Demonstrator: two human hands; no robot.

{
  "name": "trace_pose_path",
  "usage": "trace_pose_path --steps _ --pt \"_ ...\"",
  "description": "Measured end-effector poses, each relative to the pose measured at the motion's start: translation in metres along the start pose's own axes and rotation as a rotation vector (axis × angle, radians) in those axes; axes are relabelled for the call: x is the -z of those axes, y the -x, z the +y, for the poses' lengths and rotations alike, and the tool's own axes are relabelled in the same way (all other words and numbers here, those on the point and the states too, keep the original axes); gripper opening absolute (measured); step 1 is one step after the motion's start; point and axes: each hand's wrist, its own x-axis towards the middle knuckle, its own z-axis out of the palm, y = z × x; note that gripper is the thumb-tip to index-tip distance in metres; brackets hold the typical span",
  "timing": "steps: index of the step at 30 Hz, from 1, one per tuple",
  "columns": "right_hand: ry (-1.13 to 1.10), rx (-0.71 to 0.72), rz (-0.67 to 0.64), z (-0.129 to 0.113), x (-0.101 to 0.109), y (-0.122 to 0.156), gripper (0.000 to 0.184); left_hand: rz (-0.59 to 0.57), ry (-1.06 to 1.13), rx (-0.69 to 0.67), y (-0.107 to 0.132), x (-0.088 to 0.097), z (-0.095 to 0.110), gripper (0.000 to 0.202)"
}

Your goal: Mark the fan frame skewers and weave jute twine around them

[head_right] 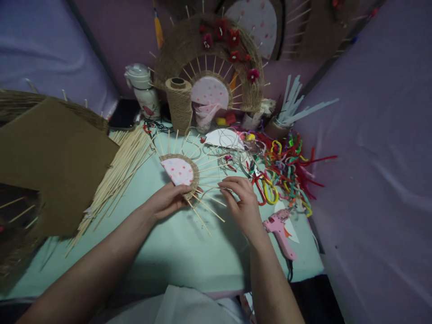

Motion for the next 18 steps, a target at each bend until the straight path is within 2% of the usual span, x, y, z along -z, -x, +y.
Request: trace_pose_path --steps 5,14,18 --pt "0.032 0.015 0.028 -0.003 0.003 0.004 0.012 -0.023 0.026 0.029 0.001 -0.001 0.001 0.017" --pt "0.178 0.027 -0.076 -0.005 0.012 0.014 0.028 -0.053 -0.025 -0.006 0.001 0.001 0.001 0.018" --pt "0.172 0.003 -0.04 -0.004 0.014 0.019 0.029 -0.078 -0.072 -0.037 0.0 0.004 0.0 0.023"
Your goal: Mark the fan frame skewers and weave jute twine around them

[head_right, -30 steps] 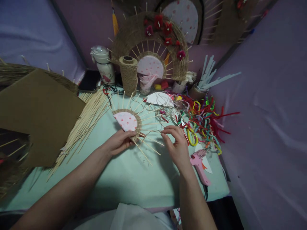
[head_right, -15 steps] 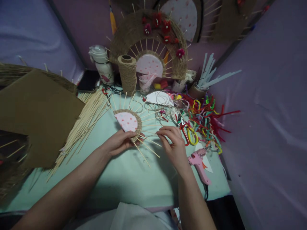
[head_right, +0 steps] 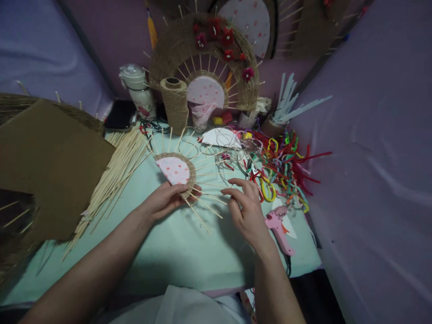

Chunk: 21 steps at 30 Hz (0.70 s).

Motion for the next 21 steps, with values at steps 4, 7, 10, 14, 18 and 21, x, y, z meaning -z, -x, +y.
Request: trace_pose_path --steps 4,7,10,14,18,21 --pt "-0.064 -0.083 0.099 0.003 0.004 0.011 0.03 0.021 -0.032 -0.045 0.0 0.001 0.001 0.023" --pt "-0.026 -0.206 0.167 0.016 0.017 0.027 0.026 0.056 -0.069 -0.091 -0.001 0.001 0.003 0.024" --pt "0.226 -0.397 0.12 0.041 0.039 0.055 0.027 0.099 -0.111 -0.137 -0.002 0.002 0.004 0.024" --pt "0.582 -0.622 -0.149 0.08 0.06 0.097 0.05 0.147 -0.119 -0.159 -0.002 -0.001 0.005 0.026" --pt "0.552 -0.707 -0.217 0.103 0.056 0.118 0.055 0.171 -0.109 -0.159 -0.001 -0.004 0.007 0.028" --pt "0.457 -0.765 -0.165 0.103 0.053 0.116 0.046 0.188 -0.108 -0.166 -0.001 -0.004 0.008 0.029"
